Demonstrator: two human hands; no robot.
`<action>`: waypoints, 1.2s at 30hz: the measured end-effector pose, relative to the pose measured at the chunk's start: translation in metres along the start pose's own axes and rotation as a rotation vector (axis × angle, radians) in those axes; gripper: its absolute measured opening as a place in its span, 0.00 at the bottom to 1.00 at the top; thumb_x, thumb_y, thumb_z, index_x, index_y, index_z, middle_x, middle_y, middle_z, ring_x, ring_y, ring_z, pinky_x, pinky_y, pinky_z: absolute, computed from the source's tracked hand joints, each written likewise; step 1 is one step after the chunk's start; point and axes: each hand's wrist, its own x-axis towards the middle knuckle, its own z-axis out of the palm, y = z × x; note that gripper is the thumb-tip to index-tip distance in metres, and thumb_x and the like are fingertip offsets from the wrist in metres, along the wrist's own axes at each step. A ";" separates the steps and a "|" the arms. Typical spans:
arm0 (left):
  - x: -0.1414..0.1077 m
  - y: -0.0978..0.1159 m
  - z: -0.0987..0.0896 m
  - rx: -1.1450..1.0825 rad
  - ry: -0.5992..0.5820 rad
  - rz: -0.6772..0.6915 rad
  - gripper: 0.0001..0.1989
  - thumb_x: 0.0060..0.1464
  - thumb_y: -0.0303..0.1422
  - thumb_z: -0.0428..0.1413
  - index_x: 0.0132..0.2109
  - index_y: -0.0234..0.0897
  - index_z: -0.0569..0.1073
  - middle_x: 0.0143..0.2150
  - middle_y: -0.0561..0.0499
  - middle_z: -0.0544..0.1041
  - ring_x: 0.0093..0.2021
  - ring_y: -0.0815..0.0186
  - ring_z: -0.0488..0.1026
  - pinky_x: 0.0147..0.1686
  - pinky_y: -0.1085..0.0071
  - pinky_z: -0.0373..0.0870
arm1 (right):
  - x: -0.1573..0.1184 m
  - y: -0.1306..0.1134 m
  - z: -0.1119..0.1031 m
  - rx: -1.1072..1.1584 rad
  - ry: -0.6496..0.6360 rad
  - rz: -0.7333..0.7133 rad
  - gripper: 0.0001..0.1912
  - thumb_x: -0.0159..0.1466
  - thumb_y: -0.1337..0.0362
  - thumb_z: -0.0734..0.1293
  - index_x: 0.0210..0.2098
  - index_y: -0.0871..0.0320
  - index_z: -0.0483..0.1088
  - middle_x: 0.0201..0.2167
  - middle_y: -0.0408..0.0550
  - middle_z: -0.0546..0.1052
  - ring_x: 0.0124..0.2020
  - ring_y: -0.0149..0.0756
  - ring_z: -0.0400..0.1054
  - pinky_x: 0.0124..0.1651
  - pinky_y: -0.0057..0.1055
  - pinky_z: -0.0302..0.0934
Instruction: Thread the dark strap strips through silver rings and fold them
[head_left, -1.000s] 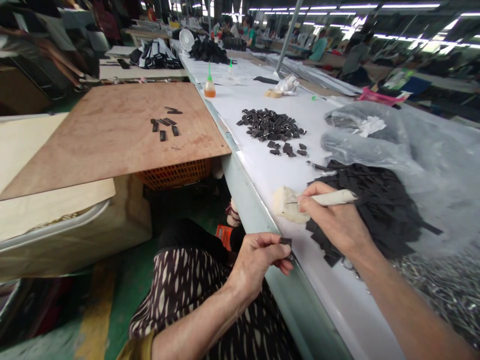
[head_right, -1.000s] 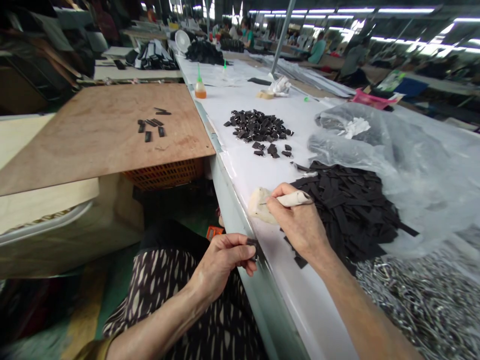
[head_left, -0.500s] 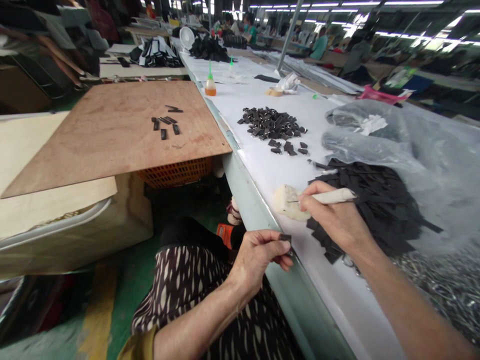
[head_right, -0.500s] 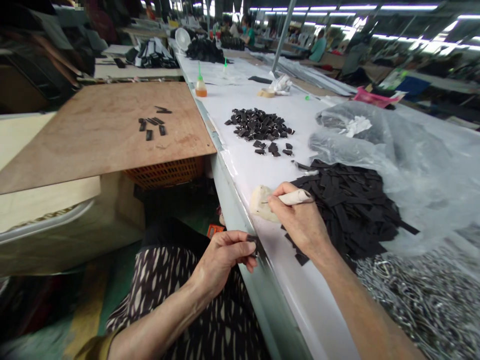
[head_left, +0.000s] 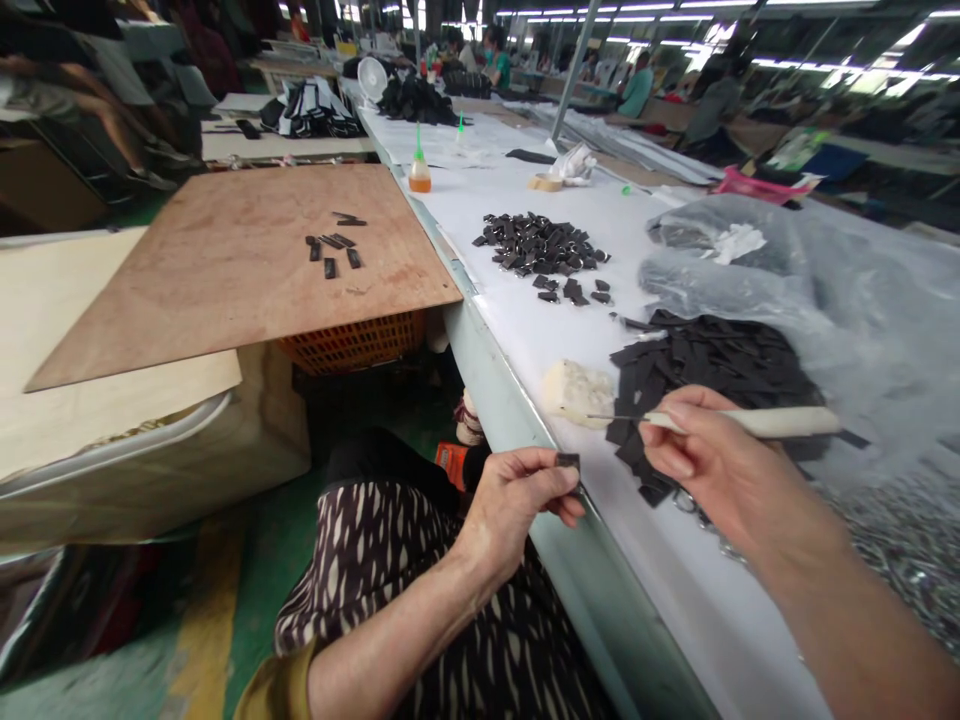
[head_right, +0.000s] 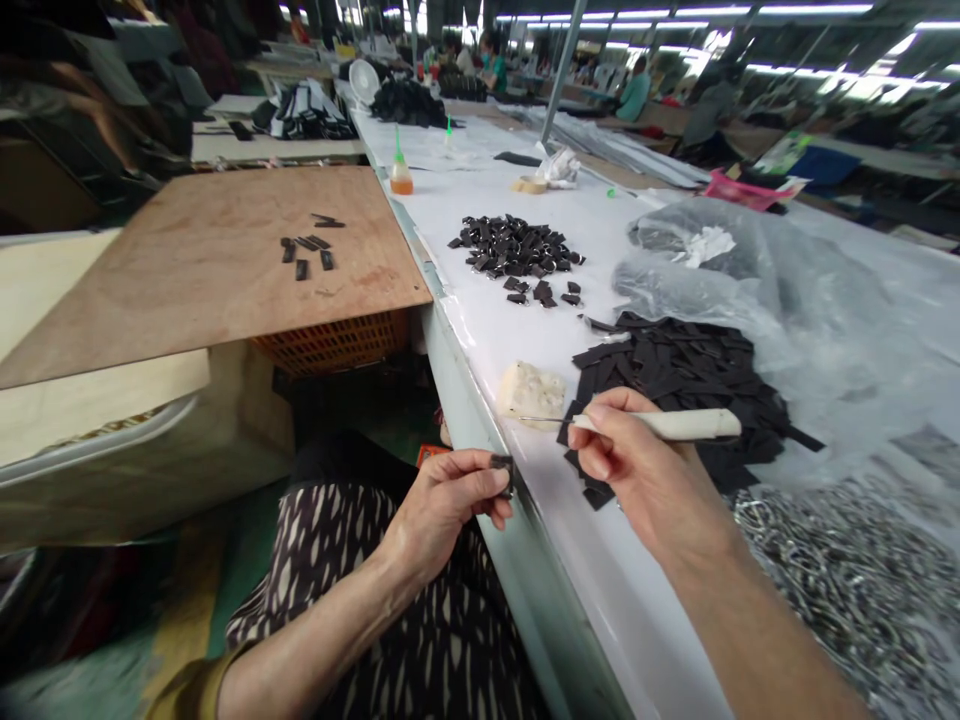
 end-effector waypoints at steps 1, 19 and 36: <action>-0.001 0.000 0.001 0.004 -0.008 0.000 0.06 0.45 0.29 0.58 0.27 0.27 0.73 0.19 0.49 0.71 0.19 0.72 0.67 0.24 0.75 0.65 | -0.004 0.001 -0.002 0.023 -0.011 0.014 0.07 0.55 0.62 0.66 0.25 0.57 0.65 0.20 0.43 0.72 0.16 0.22 0.55 0.20 0.22 0.48; -0.015 -0.009 0.020 0.021 -0.109 0.026 0.08 0.46 0.31 0.60 0.30 0.28 0.74 0.22 0.49 0.73 0.21 0.71 0.69 0.27 0.73 0.67 | -0.055 0.018 -0.022 0.057 -0.071 -0.041 0.02 0.57 0.63 0.65 0.28 0.53 0.68 0.25 0.42 0.73 0.21 0.25 0.55 0.26 0.28 0.51; -0.014 -0.007 0.019 0.014 -0.080 0.012 0.09 0.46 0.33 0.59 0.28 0.28 0.74 0.21 0.48 0.73 0.20 0.71 0.68 0.27 0.73 0.65 | -0.053 0.024 -0.017 0.001 -0.104 -0.016 0.03 0.58 0.62 0.65 0.28 0.54 0.68 0.25 0.43 0.73 0.21 0.27 0.54 0.27 0.30 0.49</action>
